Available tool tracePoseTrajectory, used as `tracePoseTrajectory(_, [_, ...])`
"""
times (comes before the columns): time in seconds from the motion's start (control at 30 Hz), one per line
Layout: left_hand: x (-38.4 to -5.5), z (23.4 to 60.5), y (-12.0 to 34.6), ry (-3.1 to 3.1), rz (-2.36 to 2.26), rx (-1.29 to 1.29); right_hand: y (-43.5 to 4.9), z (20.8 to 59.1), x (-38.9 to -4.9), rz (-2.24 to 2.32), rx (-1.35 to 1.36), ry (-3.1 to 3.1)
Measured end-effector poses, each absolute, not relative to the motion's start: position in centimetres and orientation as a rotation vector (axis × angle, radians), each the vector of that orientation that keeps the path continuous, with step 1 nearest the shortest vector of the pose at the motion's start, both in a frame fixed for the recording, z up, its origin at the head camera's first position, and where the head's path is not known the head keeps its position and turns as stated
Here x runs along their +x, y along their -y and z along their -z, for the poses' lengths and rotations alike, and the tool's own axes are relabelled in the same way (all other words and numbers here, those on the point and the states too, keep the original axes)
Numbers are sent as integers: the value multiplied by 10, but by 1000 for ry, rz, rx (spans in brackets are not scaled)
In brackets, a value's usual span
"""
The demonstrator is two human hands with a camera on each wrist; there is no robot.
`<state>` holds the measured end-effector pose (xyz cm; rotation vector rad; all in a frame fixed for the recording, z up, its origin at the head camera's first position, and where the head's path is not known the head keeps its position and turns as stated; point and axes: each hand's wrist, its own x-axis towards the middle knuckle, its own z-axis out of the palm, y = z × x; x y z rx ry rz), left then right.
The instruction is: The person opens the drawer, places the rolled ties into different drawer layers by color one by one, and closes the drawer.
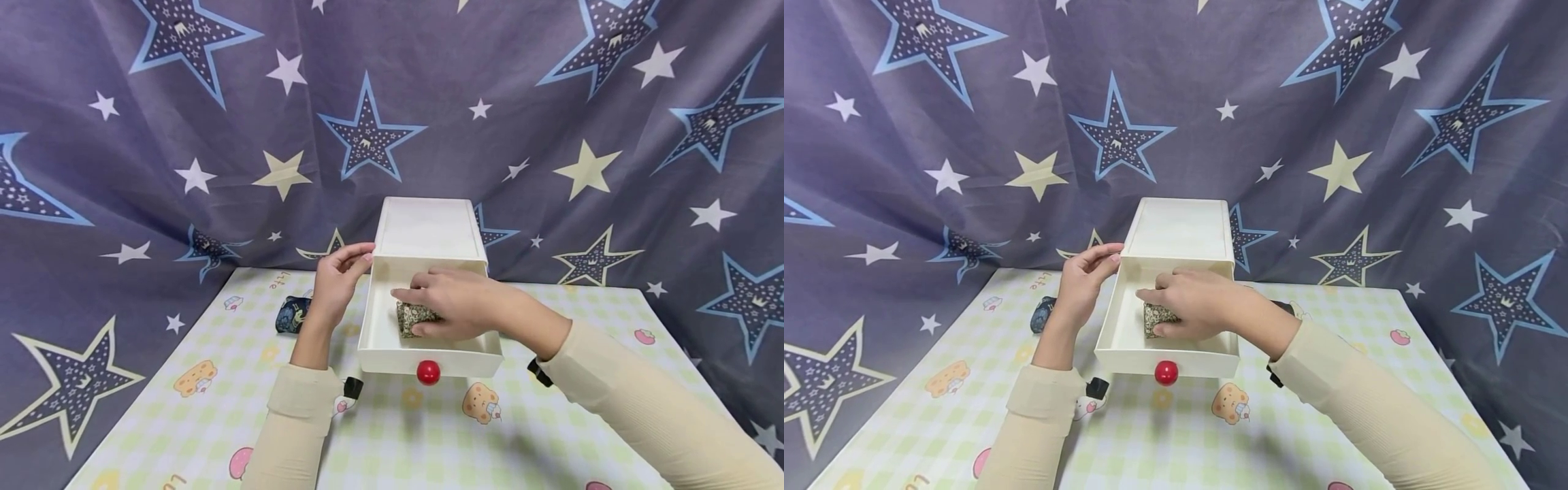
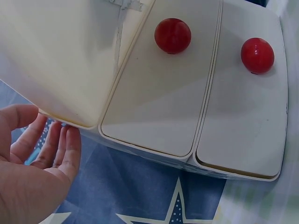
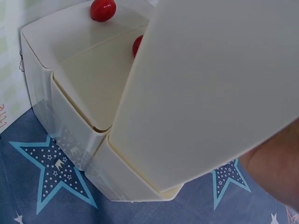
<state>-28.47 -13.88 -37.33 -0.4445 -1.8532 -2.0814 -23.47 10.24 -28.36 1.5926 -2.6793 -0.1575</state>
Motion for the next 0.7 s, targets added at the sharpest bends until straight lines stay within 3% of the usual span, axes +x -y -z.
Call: tracePoseTrajectory(0.7, [-284, 372, 137, 1855, 2088, -429, -116, 289, -235, -256, 1741, 2506])
